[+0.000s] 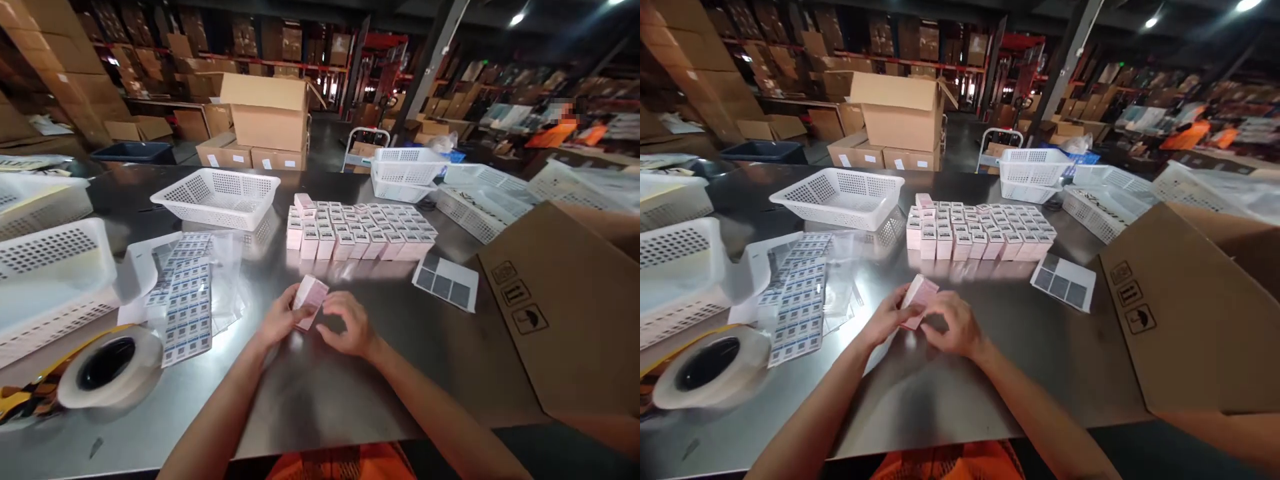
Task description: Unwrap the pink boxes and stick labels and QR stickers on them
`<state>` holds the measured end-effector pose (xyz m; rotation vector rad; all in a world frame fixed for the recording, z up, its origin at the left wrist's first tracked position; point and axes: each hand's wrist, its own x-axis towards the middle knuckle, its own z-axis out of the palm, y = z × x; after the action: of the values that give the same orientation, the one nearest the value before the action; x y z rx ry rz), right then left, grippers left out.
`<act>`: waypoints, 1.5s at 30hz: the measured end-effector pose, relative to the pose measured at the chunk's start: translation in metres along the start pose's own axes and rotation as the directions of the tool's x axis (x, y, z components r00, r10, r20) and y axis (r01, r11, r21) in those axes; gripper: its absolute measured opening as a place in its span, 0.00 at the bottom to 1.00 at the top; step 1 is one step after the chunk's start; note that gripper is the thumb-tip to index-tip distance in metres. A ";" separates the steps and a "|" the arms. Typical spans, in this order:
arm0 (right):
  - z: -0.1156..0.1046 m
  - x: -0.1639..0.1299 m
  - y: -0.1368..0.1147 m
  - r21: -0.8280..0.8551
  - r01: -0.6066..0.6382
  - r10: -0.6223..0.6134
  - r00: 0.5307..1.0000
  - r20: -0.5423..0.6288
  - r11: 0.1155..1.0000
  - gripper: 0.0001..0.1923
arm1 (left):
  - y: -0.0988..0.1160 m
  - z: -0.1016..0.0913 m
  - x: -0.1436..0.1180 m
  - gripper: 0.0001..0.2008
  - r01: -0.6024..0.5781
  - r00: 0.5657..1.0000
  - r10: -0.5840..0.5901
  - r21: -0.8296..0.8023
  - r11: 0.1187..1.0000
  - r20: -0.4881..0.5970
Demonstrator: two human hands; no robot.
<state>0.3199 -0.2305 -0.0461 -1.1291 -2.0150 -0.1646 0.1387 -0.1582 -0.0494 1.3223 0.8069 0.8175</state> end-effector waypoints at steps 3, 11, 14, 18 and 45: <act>-0.018 -0.008 0.007 0.090 -0.121 0.119 0.992 0.031 0.989 0.24 | 0.002 -0.006 -0.014 0.25 0.060 0.985 -0.078 0.112 0.992 0.155; -0.018 -0.033 0.018 0.302 -0.296 0.279 0.955 0.101 0.906 0.10 | -0.013 -0.003 -0.022 0.34 -0.029 0.998 0.045 0.290 0.957 -0.048; -0.014 -0.037 0.015 0.369 -0.307 0.331 0.944 -0.001 0.877 0.03 | -0.017 -0.005 -0.022 0.29 -0.062 0.990 0.099 0.316 0.947 -0.102; -0.007 -0.037 0.009 0.434 -0.320 0.375 0.926 -0.046 0.842 0.06 | -0.023 -0.010 -0.023 0.29 -0.117 0.982 0.167 0.404 0.907 -0.089; -0.022 -0.032 -0.007 0.109 0.040 -0.061 0.979 0.196 0.993 0.05 | -0.013 -0.019 -0.010 0.22 0.265 0.802 -0.075 0.241 0.934 -0.593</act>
<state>0.3365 -0.2658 -0.0516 -1.0638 -2.2029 0.0307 0.1177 -0.1581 -0.0638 1.2546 1.5776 0.9872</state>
